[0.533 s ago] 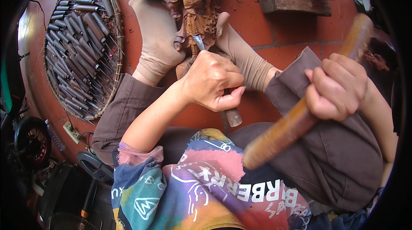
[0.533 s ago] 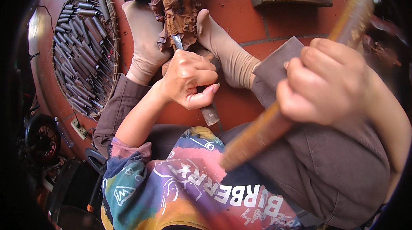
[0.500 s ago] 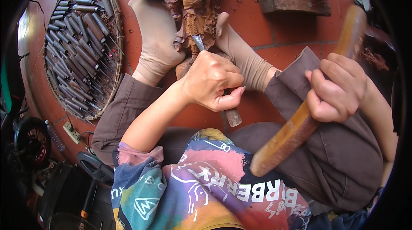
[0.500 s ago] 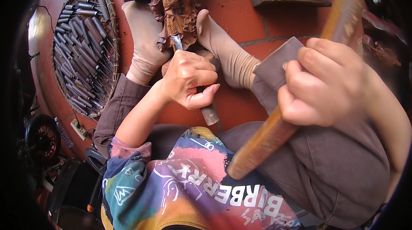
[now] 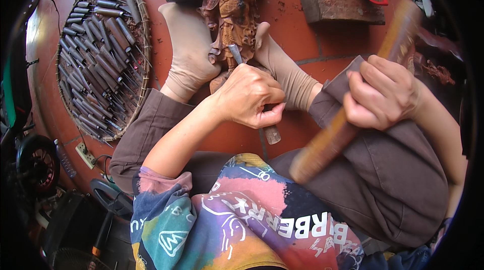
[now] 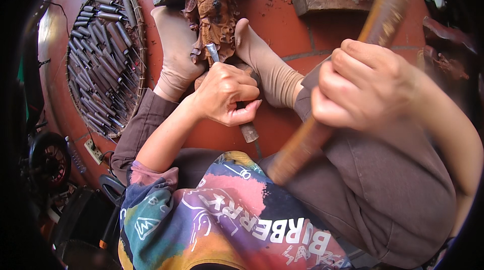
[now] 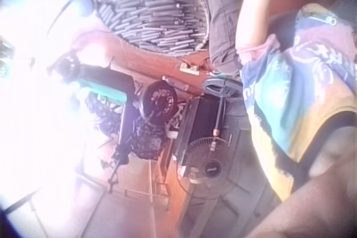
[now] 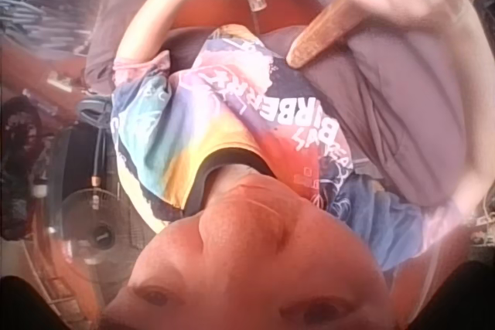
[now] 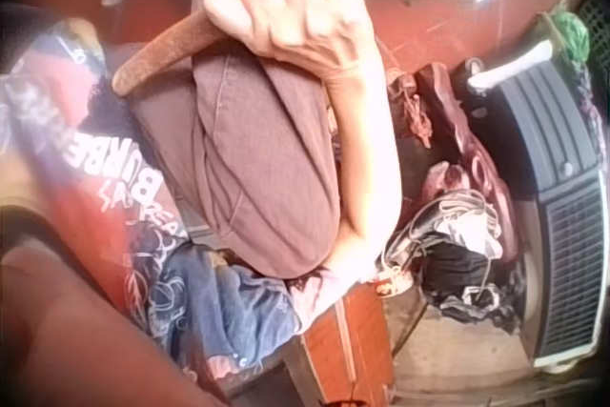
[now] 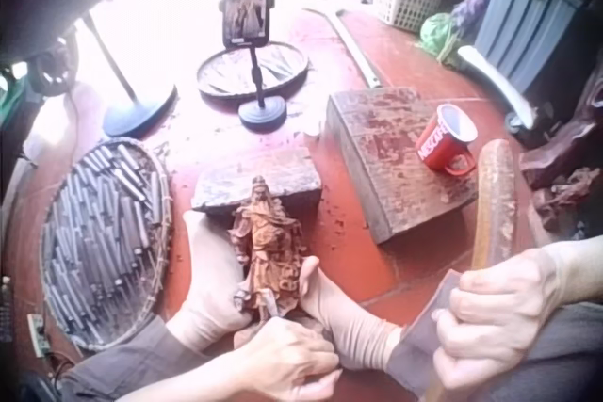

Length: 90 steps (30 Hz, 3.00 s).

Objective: The person carves a wooden figurine using a chisel and mallet. They hold the wood between their feet and repeatedly strike the chisel to shape the piece, occasionally switching tools from a nearby basket.

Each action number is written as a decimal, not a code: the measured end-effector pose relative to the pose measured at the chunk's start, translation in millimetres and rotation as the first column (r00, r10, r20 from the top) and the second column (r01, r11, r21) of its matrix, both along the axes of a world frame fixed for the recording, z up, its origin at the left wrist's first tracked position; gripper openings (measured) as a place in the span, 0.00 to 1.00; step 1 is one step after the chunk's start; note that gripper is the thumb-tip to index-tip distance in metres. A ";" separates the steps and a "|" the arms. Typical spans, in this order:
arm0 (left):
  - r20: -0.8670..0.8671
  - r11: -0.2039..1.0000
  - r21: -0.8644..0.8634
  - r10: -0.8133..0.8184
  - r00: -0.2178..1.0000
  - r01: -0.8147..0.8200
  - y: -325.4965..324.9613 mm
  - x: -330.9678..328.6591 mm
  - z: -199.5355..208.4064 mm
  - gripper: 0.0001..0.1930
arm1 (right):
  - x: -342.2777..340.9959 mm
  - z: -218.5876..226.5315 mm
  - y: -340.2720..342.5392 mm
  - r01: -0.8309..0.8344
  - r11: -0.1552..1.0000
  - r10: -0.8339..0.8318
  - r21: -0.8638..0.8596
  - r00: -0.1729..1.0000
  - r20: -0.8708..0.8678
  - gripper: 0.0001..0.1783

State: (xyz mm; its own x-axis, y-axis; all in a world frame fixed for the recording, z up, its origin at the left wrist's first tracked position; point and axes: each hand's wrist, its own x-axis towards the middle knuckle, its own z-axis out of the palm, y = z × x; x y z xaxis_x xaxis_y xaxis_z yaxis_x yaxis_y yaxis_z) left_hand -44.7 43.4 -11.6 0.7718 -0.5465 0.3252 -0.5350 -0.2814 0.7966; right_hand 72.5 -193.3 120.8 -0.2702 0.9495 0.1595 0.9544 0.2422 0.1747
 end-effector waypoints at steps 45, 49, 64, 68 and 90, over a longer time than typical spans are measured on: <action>-0.561 0.303 -0.281 0.718 0.412 -0.911 30.3 -76.4 2.7 0.10 | -24.8 3.8 10.1 0.139 0.949 -0.177 -0.283 0.978 -0.111 0.12; -0.416 0.365 -0.265 0.792 0.447 -0.892 33.9 -70.7 -3.5 0.10 | -24.6 0.1 9.1 0.151 0.950 -0.191 -0.272 0.973 -0.129 0.12; -0.478 0.555 -0.523 0.438 0.762 -0.647 50.6 -66.9 5.1 0.09 | -20.9 -1.6 8.1 0.153 0.955 -0.190 -0.256 0.974 -0.127 0.12; -0.459 0.520 -0.472 0.545 0.702 -0.712 48.5 -69.3 4.4 0.10 | -22.7 -1.9 4.8 0.172 0.950 -0.209 -0.261 0.971 -0.121 0.12; -0.585 0.429 -0.449 0.522 0.620 -0.784 95.4 -67.9 56.1 0.18 | -17.0 -0.5 3.6 0.157 0.964 -0.197 -0.214 0.963 -0.182 0.13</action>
State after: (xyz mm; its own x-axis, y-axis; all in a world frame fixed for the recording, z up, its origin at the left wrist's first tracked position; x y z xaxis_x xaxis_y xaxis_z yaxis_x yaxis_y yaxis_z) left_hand -112.5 138.8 44.6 0.9128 0.4083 0.0133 -0.0979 0.1871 0.9775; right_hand 55.5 -189.7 120.3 -0.0765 0.9971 -0.0005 0.9954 0.0764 -0.0578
